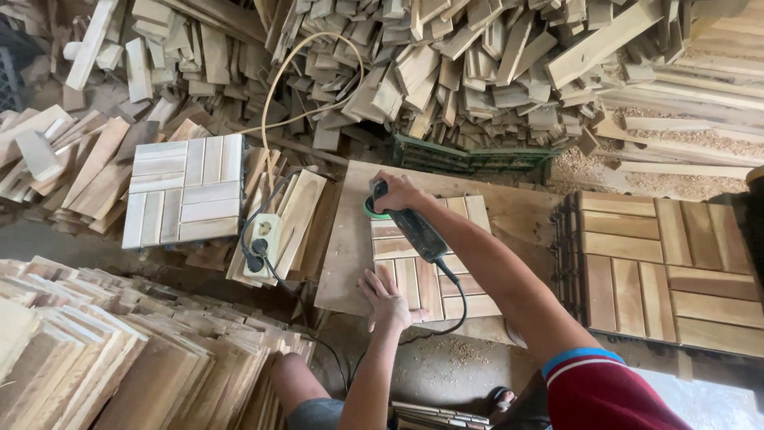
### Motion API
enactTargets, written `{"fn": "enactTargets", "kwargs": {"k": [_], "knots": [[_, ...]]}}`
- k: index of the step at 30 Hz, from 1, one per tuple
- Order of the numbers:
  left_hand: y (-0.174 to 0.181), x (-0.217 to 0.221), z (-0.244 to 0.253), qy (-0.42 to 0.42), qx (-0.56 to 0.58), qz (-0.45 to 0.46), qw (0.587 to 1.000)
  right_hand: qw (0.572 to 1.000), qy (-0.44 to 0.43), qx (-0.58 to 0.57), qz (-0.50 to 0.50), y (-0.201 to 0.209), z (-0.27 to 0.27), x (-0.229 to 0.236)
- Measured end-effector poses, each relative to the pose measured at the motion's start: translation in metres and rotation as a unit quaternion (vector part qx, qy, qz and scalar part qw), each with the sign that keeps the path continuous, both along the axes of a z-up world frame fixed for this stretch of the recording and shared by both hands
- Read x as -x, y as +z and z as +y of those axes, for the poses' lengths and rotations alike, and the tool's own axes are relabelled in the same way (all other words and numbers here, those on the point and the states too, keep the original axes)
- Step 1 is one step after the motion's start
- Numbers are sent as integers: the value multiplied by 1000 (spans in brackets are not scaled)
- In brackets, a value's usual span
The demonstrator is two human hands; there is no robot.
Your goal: Sanding the surface of wooden floor or wall tiles using a handheld power sander to achieve a smooth finish.
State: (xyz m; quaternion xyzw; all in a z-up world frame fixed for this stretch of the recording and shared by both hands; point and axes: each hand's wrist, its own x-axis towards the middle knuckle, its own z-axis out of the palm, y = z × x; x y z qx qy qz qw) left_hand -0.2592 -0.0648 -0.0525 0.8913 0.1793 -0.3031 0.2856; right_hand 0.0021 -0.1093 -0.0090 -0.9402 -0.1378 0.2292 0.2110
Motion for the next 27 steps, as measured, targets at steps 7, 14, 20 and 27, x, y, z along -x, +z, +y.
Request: {"fn": "enactTargets", "kwargs": {"k": [7,14,20,27], "knots": [[3,2,2,-6,9,-7,1000,1000,-13,16,15,-8,-35,-18],[-23,-4,3,-11,3,-3,1000,995,-89,24,25,24,-101,-2],[-1,-2,1,-20,-9,7,1000,990,-136,36,21,36,-155,3],[5,-3,1,-20,-10,26,999,986,-162,33,-16,32,-200,-1]]}}
